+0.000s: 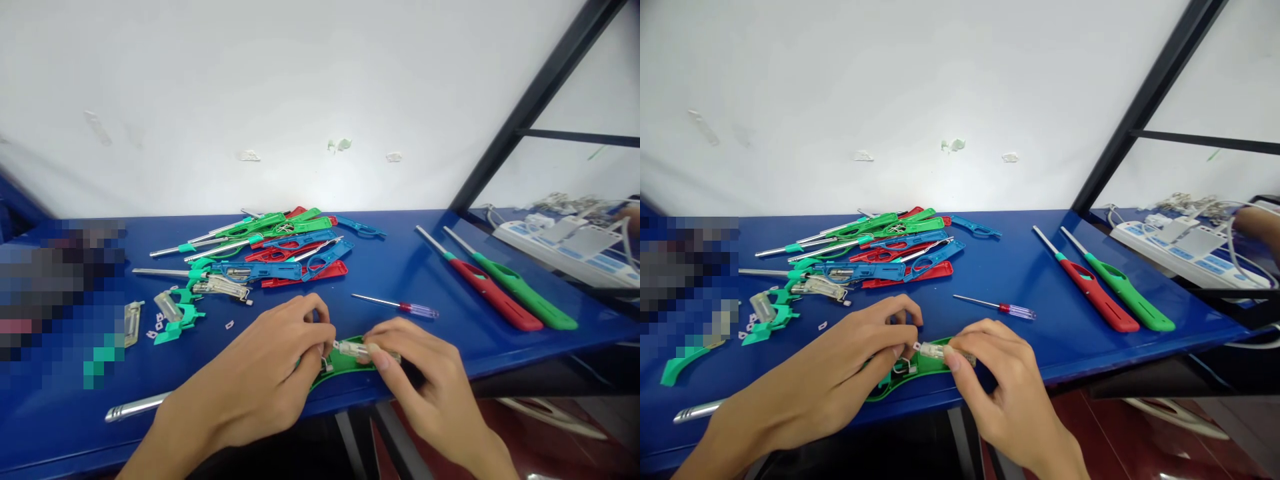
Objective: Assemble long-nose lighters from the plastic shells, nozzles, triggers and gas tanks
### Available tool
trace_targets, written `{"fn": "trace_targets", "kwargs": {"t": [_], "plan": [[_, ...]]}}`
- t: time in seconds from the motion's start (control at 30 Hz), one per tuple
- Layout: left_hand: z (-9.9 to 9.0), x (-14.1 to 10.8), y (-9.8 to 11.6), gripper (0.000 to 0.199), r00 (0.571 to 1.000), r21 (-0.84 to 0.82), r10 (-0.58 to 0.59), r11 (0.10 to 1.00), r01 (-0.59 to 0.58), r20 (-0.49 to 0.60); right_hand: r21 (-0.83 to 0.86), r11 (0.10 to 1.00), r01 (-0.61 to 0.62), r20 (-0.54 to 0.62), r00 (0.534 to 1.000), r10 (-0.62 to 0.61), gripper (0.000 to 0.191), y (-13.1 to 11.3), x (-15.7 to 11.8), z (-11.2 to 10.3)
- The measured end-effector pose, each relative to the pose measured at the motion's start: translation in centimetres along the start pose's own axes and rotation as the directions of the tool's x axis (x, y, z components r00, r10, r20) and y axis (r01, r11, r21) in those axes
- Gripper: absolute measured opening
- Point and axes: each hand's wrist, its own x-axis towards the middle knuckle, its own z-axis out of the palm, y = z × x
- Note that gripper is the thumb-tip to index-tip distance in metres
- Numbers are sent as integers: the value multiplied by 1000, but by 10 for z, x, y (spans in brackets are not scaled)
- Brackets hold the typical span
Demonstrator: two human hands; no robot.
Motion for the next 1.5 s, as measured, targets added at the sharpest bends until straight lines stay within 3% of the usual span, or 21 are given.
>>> {"fn": "trace_targets", "kwargs": {"t": [0.2,0.37,0.53,0.73,0.93,1.13,1.33,1.5], "plan": [[-3,-4,-2,31,1000,-28,-24,999,24,1,0,1000,18,-26,999,-18,18,0,1,1],[-10,0,-8,28,991,72,-118,990,122,-60,-2,1000,21,-50,999,-22,19,0,1,2],[-22,12,0,21,975,184,-220,960,209,40,1,1000,22,-55,998,-21,19,1,0,2],[-23,21,9,19,970,280,-239,935,216,48,-13,999,35,-67,997,-36,19,1,0,3],[-15,24,11,24,974,435,-206,889,145,96,-33,998,56,-70,996,-59,19,2,1,4],[-4,20,20,28,990,602,-98,798,16,103,-29,998,52,-80,995,-54,17,2,0,5],[5,10,17,29,983,786,110,589,-186,150,-36,998,51,-69,996,-54,18,4,-1,5],[9,-4,12,26,988,752,94,641,-153,121,-32,998,47,-69,996,-49,18,4,-1,6]]}}
